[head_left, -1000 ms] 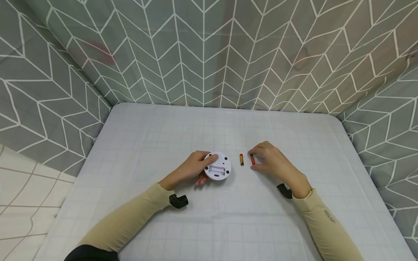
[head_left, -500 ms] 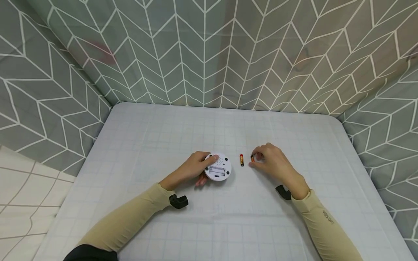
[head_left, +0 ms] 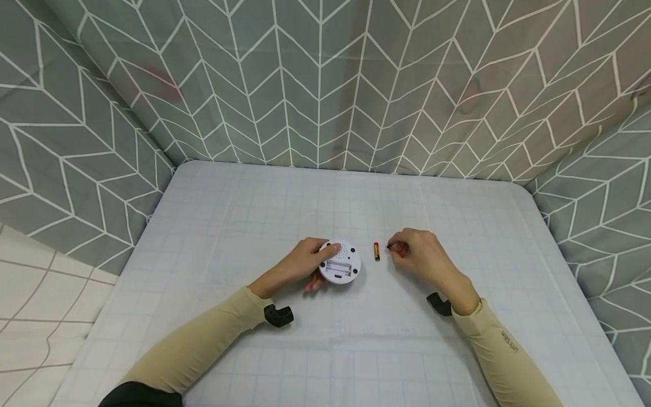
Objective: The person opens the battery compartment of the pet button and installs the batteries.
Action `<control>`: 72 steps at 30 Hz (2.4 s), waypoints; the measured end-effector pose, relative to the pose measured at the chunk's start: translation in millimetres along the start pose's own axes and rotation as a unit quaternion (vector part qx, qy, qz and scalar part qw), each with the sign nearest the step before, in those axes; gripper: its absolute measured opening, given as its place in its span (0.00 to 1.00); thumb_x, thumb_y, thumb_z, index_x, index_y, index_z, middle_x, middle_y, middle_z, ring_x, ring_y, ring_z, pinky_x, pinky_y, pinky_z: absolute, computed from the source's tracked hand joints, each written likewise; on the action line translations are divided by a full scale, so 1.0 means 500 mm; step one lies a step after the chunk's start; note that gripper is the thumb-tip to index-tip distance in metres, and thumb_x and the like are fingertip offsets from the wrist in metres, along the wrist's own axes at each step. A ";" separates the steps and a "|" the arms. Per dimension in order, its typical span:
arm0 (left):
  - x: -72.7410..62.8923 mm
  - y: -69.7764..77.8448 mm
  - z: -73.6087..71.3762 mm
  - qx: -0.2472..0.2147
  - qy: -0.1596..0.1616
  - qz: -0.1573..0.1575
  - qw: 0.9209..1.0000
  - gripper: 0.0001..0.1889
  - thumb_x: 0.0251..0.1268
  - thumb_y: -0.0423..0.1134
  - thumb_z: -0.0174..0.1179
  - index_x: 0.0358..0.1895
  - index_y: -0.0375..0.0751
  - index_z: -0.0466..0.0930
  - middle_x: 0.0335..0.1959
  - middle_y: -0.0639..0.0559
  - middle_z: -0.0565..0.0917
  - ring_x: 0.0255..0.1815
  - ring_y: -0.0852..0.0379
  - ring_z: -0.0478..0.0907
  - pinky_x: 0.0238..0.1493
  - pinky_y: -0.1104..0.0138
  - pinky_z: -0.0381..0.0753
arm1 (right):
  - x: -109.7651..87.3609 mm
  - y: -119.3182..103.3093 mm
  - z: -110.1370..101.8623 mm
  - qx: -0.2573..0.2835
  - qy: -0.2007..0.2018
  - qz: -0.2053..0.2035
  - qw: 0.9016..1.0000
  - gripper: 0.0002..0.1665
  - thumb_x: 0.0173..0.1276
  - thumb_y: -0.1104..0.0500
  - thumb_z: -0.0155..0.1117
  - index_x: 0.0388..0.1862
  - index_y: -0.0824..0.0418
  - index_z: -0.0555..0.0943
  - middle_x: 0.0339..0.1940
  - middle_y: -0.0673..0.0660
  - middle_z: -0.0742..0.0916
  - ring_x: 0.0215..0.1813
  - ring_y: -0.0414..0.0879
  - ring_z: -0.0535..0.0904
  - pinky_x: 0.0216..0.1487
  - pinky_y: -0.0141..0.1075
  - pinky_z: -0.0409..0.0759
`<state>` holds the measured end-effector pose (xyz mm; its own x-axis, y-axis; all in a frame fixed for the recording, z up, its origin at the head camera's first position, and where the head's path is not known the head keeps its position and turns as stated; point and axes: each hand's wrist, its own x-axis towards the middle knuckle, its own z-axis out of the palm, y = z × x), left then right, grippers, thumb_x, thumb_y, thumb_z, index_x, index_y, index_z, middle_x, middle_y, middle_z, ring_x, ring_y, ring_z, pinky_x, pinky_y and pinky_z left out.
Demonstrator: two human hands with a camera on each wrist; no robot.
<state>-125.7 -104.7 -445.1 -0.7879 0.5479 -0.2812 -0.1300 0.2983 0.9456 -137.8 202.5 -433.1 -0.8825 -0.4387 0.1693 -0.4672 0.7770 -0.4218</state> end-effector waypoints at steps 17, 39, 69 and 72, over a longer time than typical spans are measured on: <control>0.000 -0.004 0.002 0.001 -0.004 0.010 1.000 0.23 0.85 0.56 0.51 0.51 0.37 0.81 0.12 0.43 0.80 0.05 0.55 0.74 0.10 0.61 0.77 | -0.020 -0.107 -0.026 0.110 0.056 -0.128 0.984 0.12 0.63 0.66 0.77 0.42 0.55 0.84 0.39 0.43 0.88 0.38 0.38 0.86 0.41 0.40 0.89; 0.000 -0.008 0.007 0.017 -0.007 0.030 0.999 0.24 0.85 0.57 0.50 0.45 0.38 0.80 0.11 0.44 0.80 0.05 0.54 0.75 0.10 0.57 0.79 | -0.017 -0.129 0.010 0.187 0.057 -0.189 0.962 0.17 0.61 0.72 0.78 0.46 0.57 0.87 0.43 0.47 0.93 0.45 0.41 0.90 0.47 0.36 0.90; -0.003 -0.011 0.012 0.017 0.000 0.032 0.999 0.23 0.86 0.56 0.49 0.46 0.38 0.79 0.10 0.45 0.80 0.05 0.55 0.75 0.09 0.61 0.78 | -0.014 -0.146 0.070 0.230 0.137 -0.221 0.938 0.16 0.51 0.68 0.87 0.38 0.58 0.91 0.38 0.51 0.92 0.41 0.41 0.87 0.42 0.29 0.86; -0.003 -0.012 0.012 0.013 -0.003 0.030 0.999 0.24 0.86 0.56 0.48 0.46 0.37 0.79 0.10 0.45 0.80 0.05 0.55 0.75 0.09 0.61 0.78 | -0.015 -0.147 0.074 0.221 0.142 -0.215 0.941 0.14 0.51 0.67 0.87 0.37 0.58 0.92 0.38 0.51 0.92 0.42 0.43 0.87 0.46 0.26 0.84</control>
<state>-120.2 -102.8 -451.3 -0.7900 0.5701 -0.2256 -0.0676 0.2848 0.9562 -94.9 131.8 -436.5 -0.6255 -0.4826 0.6130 -0.7713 0.2638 -0.5793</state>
